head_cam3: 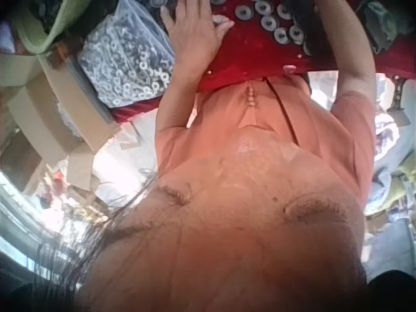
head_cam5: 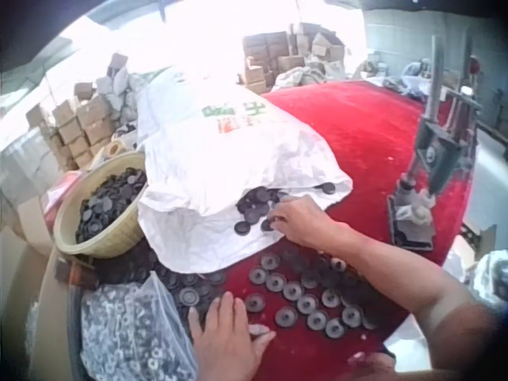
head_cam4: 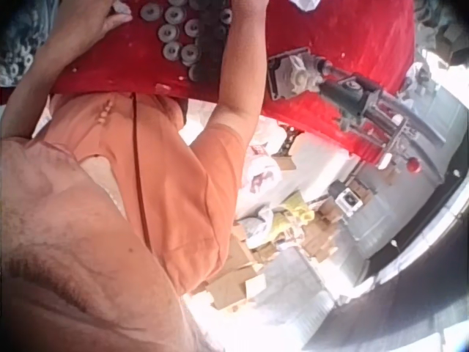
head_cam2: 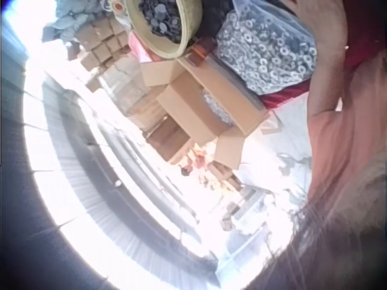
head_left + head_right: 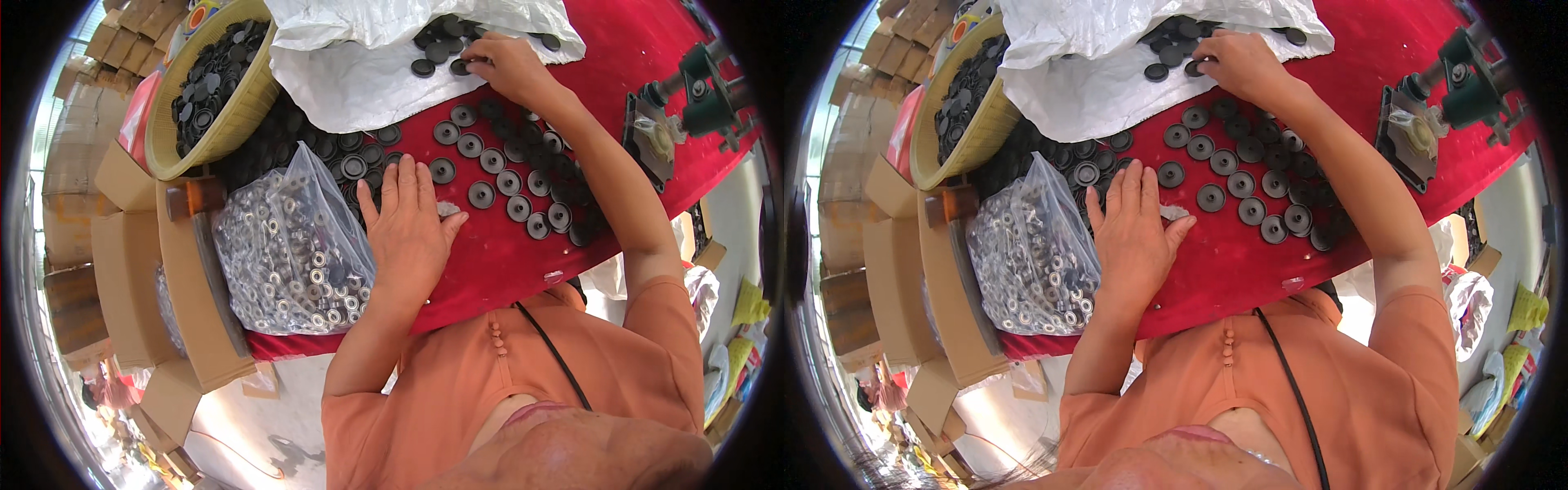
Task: The person operates a manual press to assemble small components, moves the press aside, takes plastic discs out of a bag, and arranges them across the table by hand.
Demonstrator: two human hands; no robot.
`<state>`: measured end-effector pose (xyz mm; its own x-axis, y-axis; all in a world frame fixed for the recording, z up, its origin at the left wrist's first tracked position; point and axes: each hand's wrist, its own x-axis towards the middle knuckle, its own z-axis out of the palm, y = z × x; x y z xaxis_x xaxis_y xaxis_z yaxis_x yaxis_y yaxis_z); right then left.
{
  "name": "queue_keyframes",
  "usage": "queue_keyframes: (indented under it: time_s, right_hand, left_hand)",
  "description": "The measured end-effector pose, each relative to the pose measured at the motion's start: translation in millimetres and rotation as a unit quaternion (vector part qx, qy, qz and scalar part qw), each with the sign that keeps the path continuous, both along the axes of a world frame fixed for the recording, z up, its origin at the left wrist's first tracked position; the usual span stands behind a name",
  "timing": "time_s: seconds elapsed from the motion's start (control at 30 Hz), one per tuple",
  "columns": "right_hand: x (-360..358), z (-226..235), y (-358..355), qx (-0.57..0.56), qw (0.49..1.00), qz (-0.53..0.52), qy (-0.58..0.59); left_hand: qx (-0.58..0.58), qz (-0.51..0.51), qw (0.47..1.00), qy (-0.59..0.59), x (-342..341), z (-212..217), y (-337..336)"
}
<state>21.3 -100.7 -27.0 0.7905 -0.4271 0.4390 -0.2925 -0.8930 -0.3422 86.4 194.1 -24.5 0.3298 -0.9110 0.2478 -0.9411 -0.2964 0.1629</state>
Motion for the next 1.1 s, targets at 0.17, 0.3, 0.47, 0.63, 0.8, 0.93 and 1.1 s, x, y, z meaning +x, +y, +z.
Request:
queue_keyframes:
  time_s: [0.17,0.3,0.47,0.63,0.8,0.93,1.1]
  right_hand:
    - [12.3,-19.9,-5.2,-0.082,0.997,-0.008,0.012]
    - [0.8,-7.8,7.5,-0.073,0.995,-0.012,0.068]
    - [-31.6,23.5,79.4,0.017,0.988,0.15,0.013]
    - [-50.6,10.8,121.8,-0.037,0.984,0.17,0.03]
    - [-65.0,25.1,116.0,-0.033,0.991,0.128,0.003]
    - [-118.4,44.2,120.8,-0.025,0.998,0.04,-0.03]
    - [-174.9,19.1,171.4,0.025,0.999,0.03,-0.016]
  left_hand:
    - [-0.014,-0.007,1.0,0.004,-1.2,1.2,-2.5]
    - [-0.01,-0.012,1.0,0.005,0.3,0.8,-1.8]
    - [-0.016,-0.004,1.0,0.006,4.3,-1.7,2.3]
    - [-0.017,-0.023,1.0,0.011,5.1,-0.2,0.6]
    - [-0.021,-0.023,1.0,0.0,4.1,-3.6,2.6]
    - [0.005,-0.056,0.998,-0.016,-2.8,2.9,5.1]
    - [0.055,-0.102,0.993,-0.032,-14.3,2.4,-5.3]
